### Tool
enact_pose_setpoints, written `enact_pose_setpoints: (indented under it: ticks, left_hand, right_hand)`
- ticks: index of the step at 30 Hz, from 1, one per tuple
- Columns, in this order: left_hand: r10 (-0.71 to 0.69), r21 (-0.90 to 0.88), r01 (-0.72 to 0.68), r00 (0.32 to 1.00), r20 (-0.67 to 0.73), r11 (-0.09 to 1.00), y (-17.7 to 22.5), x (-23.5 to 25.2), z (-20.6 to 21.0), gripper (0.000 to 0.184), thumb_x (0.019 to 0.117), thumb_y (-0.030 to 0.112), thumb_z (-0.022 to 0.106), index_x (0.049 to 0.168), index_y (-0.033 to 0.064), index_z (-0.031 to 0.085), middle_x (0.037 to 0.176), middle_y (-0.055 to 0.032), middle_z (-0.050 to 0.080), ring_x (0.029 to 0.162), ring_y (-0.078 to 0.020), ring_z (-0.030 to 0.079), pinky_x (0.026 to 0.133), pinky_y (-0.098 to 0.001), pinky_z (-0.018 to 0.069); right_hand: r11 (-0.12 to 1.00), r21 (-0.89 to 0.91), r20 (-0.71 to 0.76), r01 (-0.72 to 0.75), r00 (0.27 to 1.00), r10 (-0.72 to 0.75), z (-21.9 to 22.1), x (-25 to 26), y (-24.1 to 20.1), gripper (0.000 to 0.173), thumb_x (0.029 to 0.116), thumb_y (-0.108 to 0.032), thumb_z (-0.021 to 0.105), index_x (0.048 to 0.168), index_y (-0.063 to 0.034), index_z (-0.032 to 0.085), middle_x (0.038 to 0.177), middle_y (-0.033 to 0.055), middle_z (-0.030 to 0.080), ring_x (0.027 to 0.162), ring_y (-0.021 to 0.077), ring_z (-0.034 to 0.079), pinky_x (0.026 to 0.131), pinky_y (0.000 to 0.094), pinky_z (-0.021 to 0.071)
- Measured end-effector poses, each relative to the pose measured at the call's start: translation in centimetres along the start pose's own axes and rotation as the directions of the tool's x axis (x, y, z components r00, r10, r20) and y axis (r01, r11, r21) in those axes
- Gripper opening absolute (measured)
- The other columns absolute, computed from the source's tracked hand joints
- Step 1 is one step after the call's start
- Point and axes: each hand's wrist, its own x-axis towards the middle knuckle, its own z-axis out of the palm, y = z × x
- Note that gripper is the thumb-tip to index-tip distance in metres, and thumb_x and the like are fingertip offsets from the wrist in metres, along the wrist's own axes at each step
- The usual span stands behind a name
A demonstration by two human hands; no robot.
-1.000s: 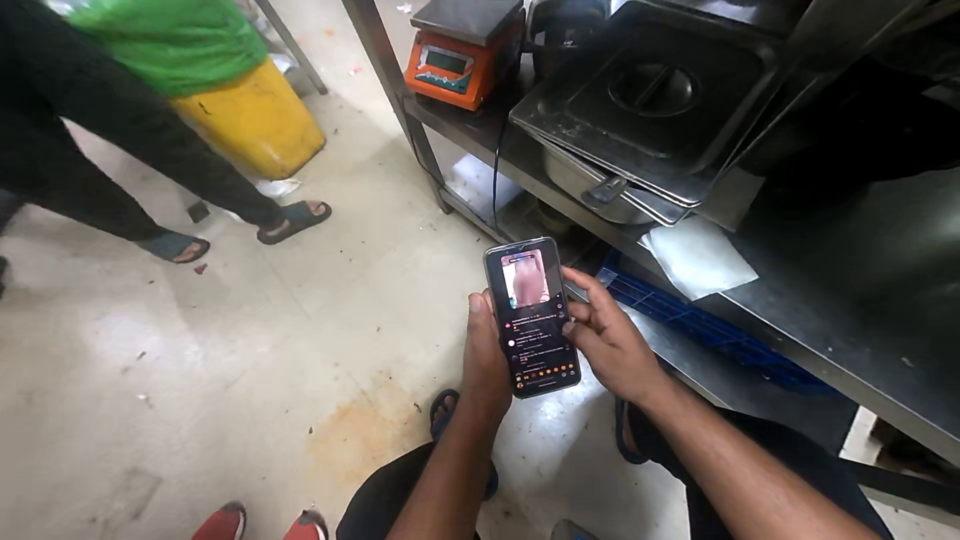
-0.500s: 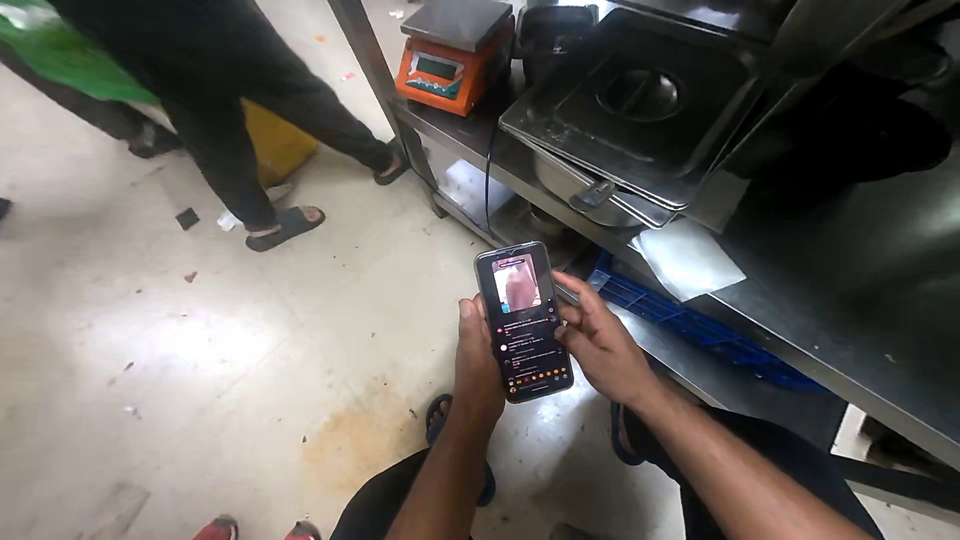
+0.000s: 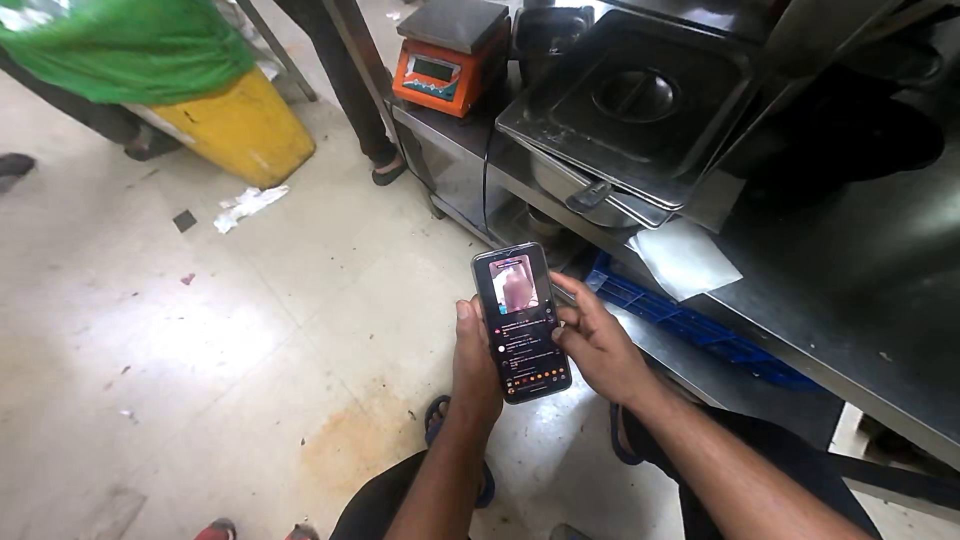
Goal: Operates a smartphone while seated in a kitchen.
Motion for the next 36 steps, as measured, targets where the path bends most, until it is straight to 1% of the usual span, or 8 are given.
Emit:
enact_pose_setpoints:
  ticks: [4, 6, 10, 12, 16, 23, 31, 36]
  left_hand:
    - [-0.015, 0.029, 0.015, 1.000, -0.016, 0.999, 0.03, -0.03, -0.04, 0.092, 0.0888, 0.087, 0.019, 0.143, 0.0188, 0.048, 0.118, -0.0043, 0.070, 0.099, -0.0169, 0.071, 0.078, -0.0374, 0.0614]
    - [-0.004, 0.025, 0.005, 1.000, -0.012, 1.000, 0.01, -0.04, -0.05, 0.090, 0.0892, 0.086, 0.019, 0.141, 0.0189, 0.049, 0.116, -0.0046, 0.070, 0.098, -0.0170, 0.071, 0.077, -0.0372, 0.0615]
    - [0.001, 0.026, -0.001, 1.000, 0.000, 1.000, 0.03, -0.08, -0.09, 0.089, 0.0888, 0.087, 0.019, 0.141, 0.0207, 0.049, 0.118, -0.0027, 0.069, 0.100, -0.0149, 0.070, 0.079, -0.0361, 0.0610]
    - [0.001, 0.035, 0.000, 1.000, -0.017, 0.999, -0.01, -0.08, -0.10, 0.091, 0.0881, 0.087, 0.019, 0.141, 0.0200, 0.049, 0.119, -0.0033, 0.069, 0.101, -0.0154, 0.070, 0.080, -0.0368, 0.0608]
    - [0.007, 0.026, -0.006, 1.000, -0.013, 1.000, -0.08, 0.03, -0.16, 0.092, 0.0884, 0.087, 0.018, 0.142, 0.0192, 0.049, 0.120, -0.0044, 0.069, 0.101, -0.0170, 0.070, 0.080, -0.0378, 0.0611]
    - [0.018, 0.014, -0.019, 1.000, 0.021, 1.000, -0.15, 0.02, -0.21, 0.089, 0.0896, 0.086, 0.019, 0.142, 0.0198, 0.049, 0.119, -0.0044, 0.069, 0.100, -0.0166, 0.071, 0.079, -0.0372, 0.0612]
    - [0.013, 0.026, -0.013, 1.000, -0.007, 1.000, -0.13, 0.00, -0.12, 0.090, 0.0902, 0.085, 0.018, 0.143, 0.0195, 0.048, 0.121, -0.0031, 0.069, 0.102, -0.0155, 0.070, 0.081, -0.0366, 0.0610]
    - [-0.010, 0.029, 0.011, 1.000, -0.023, 1.000, -0.02, 0.01, -0.10, 0.092, 0.0873, 0.088, 0.018, 0.142, 0.0207, 0.048, 0.119, -0.0030, 0.069, 0.100, -0.0161, 0.071, 0.078, -0.0373, 0.0613]
  right_hand:
    - [1.000, -0.009, -0.012, -0.012, 1.000, 0.012, 0.04, 0.00, -0.12, 0.066, 0.0925, -0.005, 0.050, 0.156, -0.0179, 0.035, 0.104, -0.0011, 0.075, 0.072, 0.0117, 0.068, 0.064, 0.0309, 0.0586]
    - [1.000, -0.011, -0.014, -0.015, 1.000, 0.015, 0.06, -0.01, -0.15, 0.066, 0.0925, -0.005, 0.050, 0.155, -0.0184, 0.035, 0.104, -0.0011, 0.075, 0.074, 0.0115, 0.069, 0.065, 0.0310, 0.0586]
    - [1.000, 0.005, 0.006, 0.026, 1.000, -0.026, -0.03, 0.00, -0.20, 0.059, 0.0971, -0.007, 0.040, 0.156, -0.0156, 0.035, 0.109, 0.0019, 0.075, 0.092, 0.0128, 0.073, 0.079, 0.0349, 0.0613]
    - [0.999, 0.006, 0.002, 0.052, 0.999, -0.052, 0.01, 0.02, -0.09, 0.055, 0.1002, -0.009, 0.036, 0.155, -0.0129, 0.036, 0.110, 0.0031, 0.074, 0.095, 0.0121, 0.072, 0.083, 0.0350, 0.0605]
    - [0.998, 0.007, -0.005, 0.065, 0.998, -0.065, 0.05, 0.04, 0.00, 0.054, 0.1017, -0.010, 0.035, 0.156, -0.0116, 0.036, 0.113, 0.0033, 0.074, 0.097, 0.0117, 0.072, 0.085, 0.0340, 0.0604]
    - [0.999, 0.004, -0.001, 0.044, 0.999, -0.044, -0.03, 0.02, 0.12, 0.055, 0.1015, -0.011, 0.035, 0.157, -0.0131, 0.036, 0.114, 0.0033, 0.074, 0.099, 0.0126, 0.072, 0.086, 0.0358, 0.0603]
    - [0.999, -0.005, -0.001, 0.038, 0.999, -0.038, -0.06, 0.01, -0.07, 0.057, 0.1005, -0.010, 0.036, 0.158, -0.0137, 0.035, 0.113, 0.0014, 0.075, 0.097, 0.0111, 0.072, 0.084, 0.0349, 0.0605]
    - [0.999, 0.014, 0.006, 0.042, 0.999, -0.042, -0.02, 0.01, -0.14, 0.058, 0.1002, -0.008, 0.036, 0.158, -0.0133, 0.034, 0.112, 0.0029, 0.074, 0.096, 0.0127, 0.072, 0.084, 0.0354, 0.0606]
